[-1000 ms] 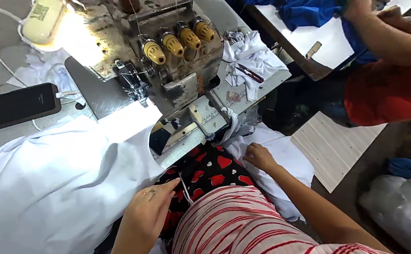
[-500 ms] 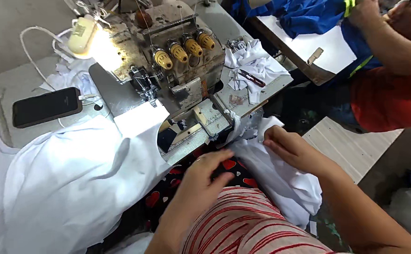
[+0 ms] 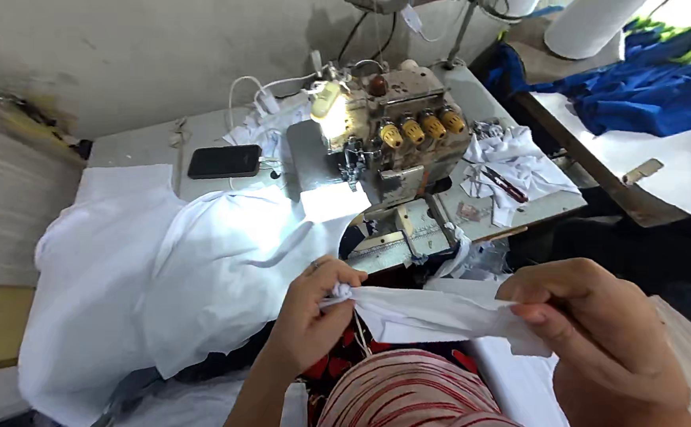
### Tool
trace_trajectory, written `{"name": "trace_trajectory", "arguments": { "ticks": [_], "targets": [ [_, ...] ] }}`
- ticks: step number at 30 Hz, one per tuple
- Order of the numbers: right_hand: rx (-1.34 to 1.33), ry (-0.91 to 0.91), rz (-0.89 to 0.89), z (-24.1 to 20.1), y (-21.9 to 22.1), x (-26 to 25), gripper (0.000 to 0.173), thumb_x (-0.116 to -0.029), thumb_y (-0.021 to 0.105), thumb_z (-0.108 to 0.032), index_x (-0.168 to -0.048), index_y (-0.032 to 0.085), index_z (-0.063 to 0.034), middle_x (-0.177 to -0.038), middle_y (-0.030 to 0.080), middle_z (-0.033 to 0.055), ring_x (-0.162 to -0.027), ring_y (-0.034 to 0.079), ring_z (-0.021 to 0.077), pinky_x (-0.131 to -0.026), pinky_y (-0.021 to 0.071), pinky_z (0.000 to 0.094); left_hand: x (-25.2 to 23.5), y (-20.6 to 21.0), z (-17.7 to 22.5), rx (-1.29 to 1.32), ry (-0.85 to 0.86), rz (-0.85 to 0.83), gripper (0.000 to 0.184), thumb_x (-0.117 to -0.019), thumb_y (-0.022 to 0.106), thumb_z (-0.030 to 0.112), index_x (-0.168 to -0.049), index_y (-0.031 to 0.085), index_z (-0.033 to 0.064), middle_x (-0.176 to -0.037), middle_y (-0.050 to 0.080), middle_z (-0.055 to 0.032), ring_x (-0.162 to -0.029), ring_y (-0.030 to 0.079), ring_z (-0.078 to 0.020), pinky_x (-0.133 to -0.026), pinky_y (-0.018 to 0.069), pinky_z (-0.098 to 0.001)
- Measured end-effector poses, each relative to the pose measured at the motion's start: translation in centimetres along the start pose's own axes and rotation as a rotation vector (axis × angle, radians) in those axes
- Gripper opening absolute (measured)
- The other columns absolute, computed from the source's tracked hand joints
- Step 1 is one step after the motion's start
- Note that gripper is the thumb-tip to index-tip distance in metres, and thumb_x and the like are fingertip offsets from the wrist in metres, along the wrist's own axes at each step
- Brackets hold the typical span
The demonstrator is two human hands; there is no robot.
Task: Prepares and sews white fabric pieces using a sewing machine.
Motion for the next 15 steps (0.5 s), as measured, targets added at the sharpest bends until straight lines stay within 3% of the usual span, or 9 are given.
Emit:
{"name": "trace_trajectory", "arguments": {
  "ticks": [3, 5, 7, 8, 10, 11, 12, 15],
  "targets": [
    [-0.083, -0.042, 0.039, -0.8, 0.8, -0.8, 0.023, -0.1104, 0.046, -0.030, -0.101, 0.051, -0.0097, -0.086, 0.057, 0.0003, -0.077, 0.058, -0.0047, -0.069, 0.0466, 0.0073, 0.7, -0.4, -2.3, 0.069, -0.150, 0.198, 0.010, -0.0937, 0.061, 0.011, -0.098, 0.067, 0.0037, -0.094, 0.072, 0.0034, -0.095, 0.070, -0.0023, -0.089, 0.0583, -0.0252],
    [-0.148, -0.034, 0.044, -0.7, 1.1, -1.2, 0.023, -0.1103, 0.046, -0.030, -0.102, 0.051, -0.0100, -0.087, 0.059, -0.0008, -0.078, 0.059, -0.0058, -0.070, 0.0477, 0.0069, 1.1, -0.1, -3.7, 0.333, -0.307, 0.312, 0.014, -0.0941, 0.052, 0.001, -0.104, 0.059, 0.0077, -0.093, 0.072, 0.0086, -0.090, 0.070, -0.0025, -0.084, 0.0589, -0.0255],
    [-0.212, -0.016, -0.014, 0.0, 1.7, -1.6, 0.023, -0.1108, 0.045, -0.030, -0.105, 0.052, -0.0086, -0.089, 0.062, -0.0008, -0.081, 0.060, -0.0063, -0.073, 0.0497, 0.0080, 1.1, 0.6, -4.2, 0.497, -0.351, 0.416, 0.016, -0.0958, 0.045, 0.010, -0.109, 0.050, 0.0154, -0.103, 0.068, 0.0110, -0.098, 0.068, -0.0042, -0.086, 0.0581, -0.0267],
    [-0.222, -0.012, -0.065, 0.4, 2.3, -1.9, 0.024, -0.1111, 0.044, -0.030, -0.107, 0.052, -0.0078, -0.091, 0.065, 0.0001, -0.082, 0.062, -0.0054, -0.073, 0.0514, 0.0094, 1.0, 0.9, -4.1, 0.523, -0.286, 0.419, 0.018, -0.1004, 0.050, 0.027, -0.116, 0.054, 0.0180, -0.114, 0.069, 0.0096, -0.110, 0.066, -0.0078, -0.092, 0.0561, -0.0301],
    [-0.179, -0.030, -0.157, 0.8, 3.9, -2.5, 0.026, -0.1117, 0.041, -0.029, -0.107, 0.053, -0.0065, -0.090, 0.067, 0.0029, -0.080, 0.064, -0.0017, -0.070, 0.0524, 0.0120, 0.2, 1.3, -2.5, 0.396, -0.088, 0.254, 0.051, -0.0999, 0.047, 0.061, -0.132, 0.058, 0.0230, -0.134, 0.065, 0.0095, -0.128, 0.058, -0.0092, -0.106, 0.0482, -0.0322],
    [-0.142, -0.057, -0.180, 0.7, 4.6, -2.7, 0.026, -0.1119, 0.041, -0.028, -0.107, 0.054, -0.0062, -0.090, 0.068, 0.0042, -0.079, 0.065, 0.0006, -0.068, 0.0524, 0.0134, -0.3, 1.7, -1.0, 0.279, 0.007, 0.115, 0.063, -0.0986, 0.041, 0.068, -0.138, 0.057, 0.0224, -0.138, 0.063, 0.0093, -0.132, 0.055, -0.0071, -0.111, 0.0446, -0.0316],
    [-0.116, -0.083, -0.188, 0.5, 4.9, -2.9, 0.026, -0.1121, 0.040, -0.027, -0.107, 0.054, -0.0060, -0.088, 0.067, 0.0052, -0.077, 0.064, 0.0026, -0.066, 0.0516, 0.0144, -0.7, 2.2, 0.5, 0.195, 0.081, -0.013, 0.065, -0.0995, 0.042, 0.068, -0.137, 0.057, 0.0165, -0.133, 0.065, 0.0056, -0.129, 0.056, -0.0061, -0.112, 0.0437, -0.0314],
    [-0.126, -0.060, -0.101, 0.2, 3.3, -3.1, 0.026, -0.1118, 0.041, -0.030, -0.108, 0.054, -0.0081, -0.092, 0.068, 0.0025, -0.082, 0.067, 0.0008, -0.071, 0.0550, 0.0150, -0.5, 2.7, 2.7, 0.105, 0.123, -0.214, 0.033, -0.1023, 0.058, 0.036, -0.107, 0.065, 0.0035, -0.096, 0.069, -0.0032, -0.097, 0.064, -0.0030, -0.096, 0.0491, -0.0230]
  ]
}}
Point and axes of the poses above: each hand's wrist, its own x-axis away from the middle knuckle, its own y-axis out of the palm, z = x × y, the point moved 3 cm from there along -x, towards the middle knuckle
